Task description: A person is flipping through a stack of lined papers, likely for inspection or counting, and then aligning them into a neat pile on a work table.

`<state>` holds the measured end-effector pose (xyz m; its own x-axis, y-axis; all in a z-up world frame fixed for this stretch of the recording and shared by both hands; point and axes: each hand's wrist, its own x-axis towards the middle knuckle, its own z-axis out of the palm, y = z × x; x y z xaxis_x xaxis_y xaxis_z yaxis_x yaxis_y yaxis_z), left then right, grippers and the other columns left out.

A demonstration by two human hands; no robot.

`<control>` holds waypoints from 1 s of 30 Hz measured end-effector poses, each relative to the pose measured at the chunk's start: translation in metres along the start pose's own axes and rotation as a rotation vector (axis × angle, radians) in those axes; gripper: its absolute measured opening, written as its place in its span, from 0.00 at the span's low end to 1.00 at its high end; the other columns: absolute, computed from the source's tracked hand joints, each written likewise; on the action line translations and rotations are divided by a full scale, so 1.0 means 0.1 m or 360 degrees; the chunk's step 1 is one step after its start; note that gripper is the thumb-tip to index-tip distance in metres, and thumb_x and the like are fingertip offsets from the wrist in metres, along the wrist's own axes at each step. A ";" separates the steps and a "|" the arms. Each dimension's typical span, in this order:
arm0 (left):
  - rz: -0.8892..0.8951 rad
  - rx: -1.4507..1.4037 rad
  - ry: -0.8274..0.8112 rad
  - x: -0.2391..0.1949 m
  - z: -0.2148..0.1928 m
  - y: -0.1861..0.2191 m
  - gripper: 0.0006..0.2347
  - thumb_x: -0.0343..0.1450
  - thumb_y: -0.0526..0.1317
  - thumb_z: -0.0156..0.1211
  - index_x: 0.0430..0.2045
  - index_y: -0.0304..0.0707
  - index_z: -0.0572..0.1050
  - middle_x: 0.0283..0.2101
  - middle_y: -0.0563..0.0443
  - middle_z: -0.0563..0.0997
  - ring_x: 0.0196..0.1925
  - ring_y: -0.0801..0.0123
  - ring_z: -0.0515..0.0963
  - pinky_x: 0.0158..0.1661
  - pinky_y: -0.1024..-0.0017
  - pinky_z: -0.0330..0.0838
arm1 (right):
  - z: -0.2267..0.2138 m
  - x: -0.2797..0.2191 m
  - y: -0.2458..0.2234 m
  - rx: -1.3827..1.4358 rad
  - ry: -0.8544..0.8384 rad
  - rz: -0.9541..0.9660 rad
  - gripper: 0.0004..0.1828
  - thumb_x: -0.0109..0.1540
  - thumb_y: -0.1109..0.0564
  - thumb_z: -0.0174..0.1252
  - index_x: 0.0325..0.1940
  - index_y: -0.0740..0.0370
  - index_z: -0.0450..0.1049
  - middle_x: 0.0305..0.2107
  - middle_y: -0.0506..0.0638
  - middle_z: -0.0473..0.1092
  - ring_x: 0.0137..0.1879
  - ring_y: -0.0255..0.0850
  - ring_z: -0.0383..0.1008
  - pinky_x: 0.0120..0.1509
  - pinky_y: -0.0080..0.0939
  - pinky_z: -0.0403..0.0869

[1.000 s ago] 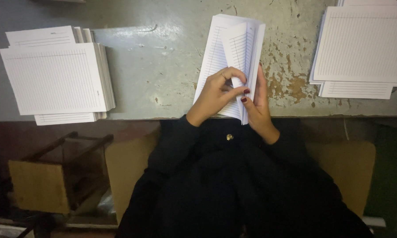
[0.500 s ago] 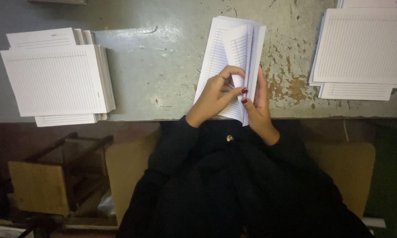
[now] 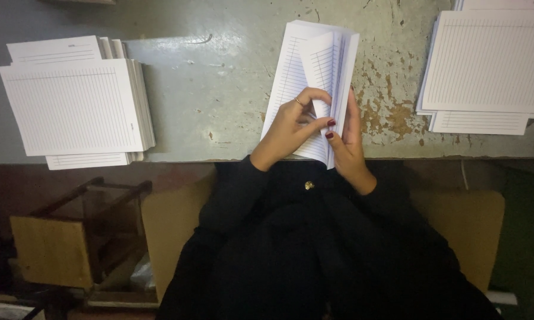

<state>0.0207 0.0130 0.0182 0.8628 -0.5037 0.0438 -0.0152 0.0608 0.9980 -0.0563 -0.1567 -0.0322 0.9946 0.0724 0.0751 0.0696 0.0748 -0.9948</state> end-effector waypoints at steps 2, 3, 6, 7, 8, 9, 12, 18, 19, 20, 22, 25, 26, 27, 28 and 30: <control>0.0003 -0.0004 -0.0002 0.00 0.00 -0.01 0.13 0.73 0.34 0.63 0.51 0.38 0.70 0.49 0.46 0.78 0.47 0.58 0.82 0.40 0.67 0.84 | 0.02 0.01 -0.02 0.0001 0.0002 -0.0001 0.43 0.71 0.52 0.47 0.81 0.53 0.28 0.77 0.64 0.31 0.81 0.63 0.36 0.80 0.68 0.49; 0.0004 -0.0009 -0.0004 0.00 -0.01 -0.02 0.14 0.73 0.35 0.63 0.51 0.38 0.70 0.49 0.48 0.78 0.47 0.61 0.82 0.40 0.70 0.84 | 0.03 0.01 -0.03 0.0002 0.0004 -0.0001 0.43 0.70 0.52 0.47 0.81 0.53 0.28 0.77 0.64 0.32 0.81 0.63 0.36 0.80 0.68 0.49; -0.0005 -0.0021 0.0001 -0.01 0.00 -0.07 0.14 0.73 0.35 0.64 0.52 0.39 0.71 0.50 0.50 0.78 0.46 0.68 0.81 0.41 0.72 0.84 | 0.02 0.01 -0.02 -0.0002 0.0004 0.0013 0.43 0.71 0.51 0.47 0.81 0.53 0.28 0.77 0.64 0.31 0.81 0.63 0.36 0.80 0.68 0.48; -0.0004 -0.0021 0.0000 -0.01 0.00 -0.06 0.14 0.73 0.35 0.64 0.52 0.39 0.71 0.50 0.50 0.78 0.46 0.68 0.81 0.41 0.72 0.84 | 0.01 0.00 -0.01 -0.0002 0.0005 0.0013 0.43 0.71 0.51 0.47 0.81 0.53 0.28 0.77 0.64 0.31 0.81 0.63 0.36 0.80 0.68 0.48; -0.0009 -0.0020 -0.0003 -0.01 0.00 -0.06 0.14 0.73 0.35 0.64 0.52 0.39 0.71 0.50 0.49 0.78 0.46 0.66 0.81 0.40 0.71 0.84 | 0.00 0.00 0.01 0.0003 0.0007 0.0012 0.43 0.71 0.51 0.47 0.81 0.53 0.28 0.77 0.63 0.31 0.81 0.63 0.36 0.80 0.67 0.48; -0.0013 -0.0020 -0.0006 0.00 0.00 -0.05 0.14 0.73 0.35 0.64 0.52 0.38 0.70 0.49 0.48 0.78 0.45 0.64 0.82 0.40 0.70 0.84 | 0.00 -0.01 0.03 0.0008 0.0009 0.0011 0.43 0.70 0.51 0.47 0.81 0.53 0.28 0.77 0.63 0.31 0.81 0.62 0.36 0.80 0.67 0.48; -0.0007 -0.0007 -0.0003 0.00 0.00 -0.06 0.14 0.73 0.34 0.63 0.51 0.38 0.71 0.49 0.47 0.78 0.44 0.64 0.81 0.39 0.69 0.84 | 0.01 0.01 -0.02 -0.0010 0.0003 0.0014 0.44 0.70 0.50 0.47 0.81 0.53 0.28 0.77 0.64 0.31 0.81 0.62 0.35 0.80 0.68 0.48; 0.0008 -0.0012 -0.0014 0.01 -0.01 -0.12 0.17 0.75 0.34 0.60 0.58 0.39 0.66 0.52 0.43 0.78 0.46 0.58 0.83 0.41 0.68 0.84 | 0.02 0.02 -0.02 0.0028 -0.0001 -0.0001 0.42 0.70 0.52 0.45 0.81 0.51 0.28 0.77 0.63 0.33 0.82 0.61 0.37 0.81 0.66 0.47; 0.0010 -0.0010 -0.0014 0.00 0.01 -0.01 0.17 0.75 0.34 0.60 0.58 0.39 0.66 0.52 0.43 0.78 0.46 0.58 0.83 0.41 0.68 0.84 | 0.04 0.04 -0.07 0.0028 -0.0001 -0.0004 0.42 0.70 0.52 0.45 0.81 0.51 0.28 0.77 0.63 0.33 0.82 0.61 0.37 0.81 0.66 0.47; 0.0036 -0.0020 0.0019 -0.03 0.03 0.10 0.23 0.77 0.35 0.54 0.66 0.40 0.53 0.58 0.33 0.74 0.51 0.51 0.82 0.44 0.62 0.83 | 0.07 0.05 -0.12 0.0035 0.0004 -0.0004 0.42 0.70 0.52 0.46 0.81 0.52 0.28 0.77 0.63 0.33 0.81 0.62 0.38 0.80 0.67 0.48; 0.0063 -0.0030 0.0052 -0.05 0.03 0.15 0.30 0.79 0.35 0.48 0.74 0.40 0.39 0.64 0.23 0.69 0.55 0.43 0.80 0.47 0.56 0.83 | 0.10 0.06 -0.17 0.0041 0.0009 -0.0004 0.42 0.70 0.53 0.46 0.81 0.53 0.29 0.77 0.64 0.33 0.81 0.63 0.38 0.80 0.67 0.48; 0.0177 0.0282 0.0107 -0.05 0.00 -0.01 0.18 0.77 0.33 0.42 0.64 0.33 0.60 0.59 0.31 0.74 0.58 0.37 0.77 0.53 0.47 0.78 | 0.11 0.06 -0.17 0.0033 0.0018 -0.0023 0.42 0.70 0.52 0.46 0.81 0.54 0.28 0.77 0.64 0.33 0.81 0.63 0.37 0.81 0.67 0.47; 0.0224 0.0309 0.0094 -0.05 0.01 -0.06 0.11 0.76 0.35 0.44 0.52 0.39 0.68 0.49 0.43 0.77 0.52 0.48 0.79 0.51 0.56 0.76 | 0.11 0.06 -0.18 0.0006 0.0008 -0.0012 0.42 0.71 0.52 0.45 0.81 0.54 0.28 0.76 0.64 0.33 0.81 0.63 0.36 0.81 0.67 0.47; 0.0271 0.0336 0.0081 -0.04 0.01 -0.10 0.09 0.76 0.37 0.45 0.41 0.45 0.77 0.39 0.55 0.81 0.46 0.60 0.81 0.50 0.64 0.75 | 0.10 0.06 -0.19 -0.0022 -0.0002 -0.0001 0.42 0.71 0.52 0.45 0.81 0.54 0.28 0.76 0.65 0.33 0.81 0.63 0.36 0.81 0.67 0.47; 0.0272 0.0335 0.0081 -0.03 0.02 -0.07 0.09 0.76 0.37 0.45 0.41 0.45 0.77 0.39 0.55 0.81 0.46 0.60 0.81 0.50 0.64 0.75 | 0.09 0.06 -0.18 -0.0023 -0.0002 -0.0001 0.42 0.71 0.52 0.45 0.81 0.54 0.28 0.76 0.65 0.33 0.81 0.63 0.36 0.81 0.67 0.47; 0.0275 0.0351 0.0136 -0.01 0.03 0.00 0.05 0.72 0.42 0.64 0.38 0.47 0.77 0.37 0.58 0.81 0.43 0.64 0.81 0.45 0.68 0.75 | 0.09 0.05 -0.17 0.0042 0.0012 0.0010 0.42 0.71 0.52 0.45 0.81 0.52 0.28 0.76 0.64 0.34 0.81 0.62 0.37 0.81 0.67 0.47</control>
<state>0.0178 0.0108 0.0184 0.8772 -0.4272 0.2192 -0.2670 -0.0544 0.9622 -0.0536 -0.1490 -0.0146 0.9955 0.0655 0.0679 0.0611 0.1009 -0.9930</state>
